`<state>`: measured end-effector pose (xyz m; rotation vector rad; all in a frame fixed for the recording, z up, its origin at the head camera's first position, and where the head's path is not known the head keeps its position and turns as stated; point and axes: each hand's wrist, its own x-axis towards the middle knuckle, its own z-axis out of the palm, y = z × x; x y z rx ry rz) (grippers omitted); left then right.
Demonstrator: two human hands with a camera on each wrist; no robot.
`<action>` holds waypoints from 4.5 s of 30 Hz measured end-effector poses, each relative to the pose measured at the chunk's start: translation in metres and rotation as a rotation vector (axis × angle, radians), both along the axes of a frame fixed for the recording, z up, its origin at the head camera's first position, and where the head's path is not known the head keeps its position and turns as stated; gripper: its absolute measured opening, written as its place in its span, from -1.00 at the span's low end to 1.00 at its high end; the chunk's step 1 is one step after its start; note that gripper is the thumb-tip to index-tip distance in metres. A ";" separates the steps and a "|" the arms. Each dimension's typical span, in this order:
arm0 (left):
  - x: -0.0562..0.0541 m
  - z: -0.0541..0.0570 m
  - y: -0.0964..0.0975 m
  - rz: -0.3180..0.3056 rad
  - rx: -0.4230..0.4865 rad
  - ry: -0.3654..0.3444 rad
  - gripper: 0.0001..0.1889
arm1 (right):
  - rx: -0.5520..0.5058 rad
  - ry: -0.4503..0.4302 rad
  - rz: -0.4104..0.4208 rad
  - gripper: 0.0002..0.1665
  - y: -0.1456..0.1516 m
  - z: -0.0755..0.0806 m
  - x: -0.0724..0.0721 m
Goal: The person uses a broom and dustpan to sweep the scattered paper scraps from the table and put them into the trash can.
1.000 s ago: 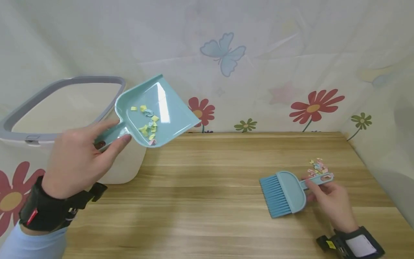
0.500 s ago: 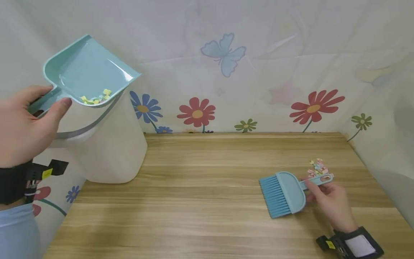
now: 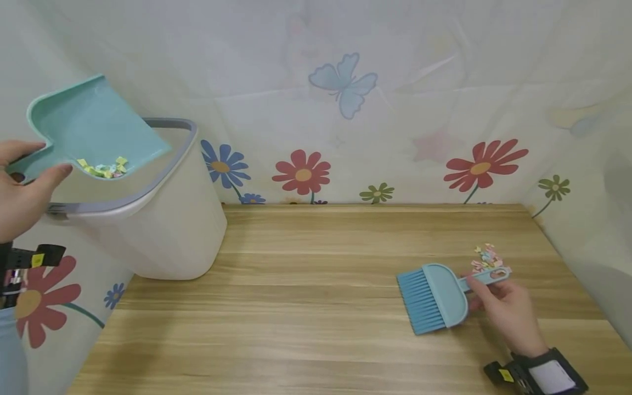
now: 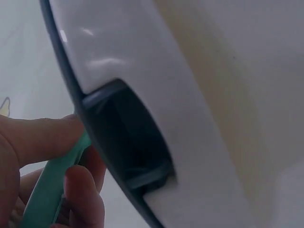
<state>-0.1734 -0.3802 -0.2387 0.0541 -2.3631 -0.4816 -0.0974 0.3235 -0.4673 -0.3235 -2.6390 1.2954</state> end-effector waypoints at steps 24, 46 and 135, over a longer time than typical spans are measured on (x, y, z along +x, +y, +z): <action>0.012 0.001 0.025 -0.139 -0.155 0.069 -0.59 | 0.020 0.021 0.013 -0.50 0.000 -0.002 0.002; 0.027 -0.020 0.046 -0.056 -0.071 0.447 -0.55 | 0.031 -0.006 -0.021 -0.49 -0.001 -0.002 0.001; 0.016 -0.236 0.235 -0.659 0.094 -0.723 -0.59 | 0.832 0.573 0.042 -0.76 0.033 0.066 -0.029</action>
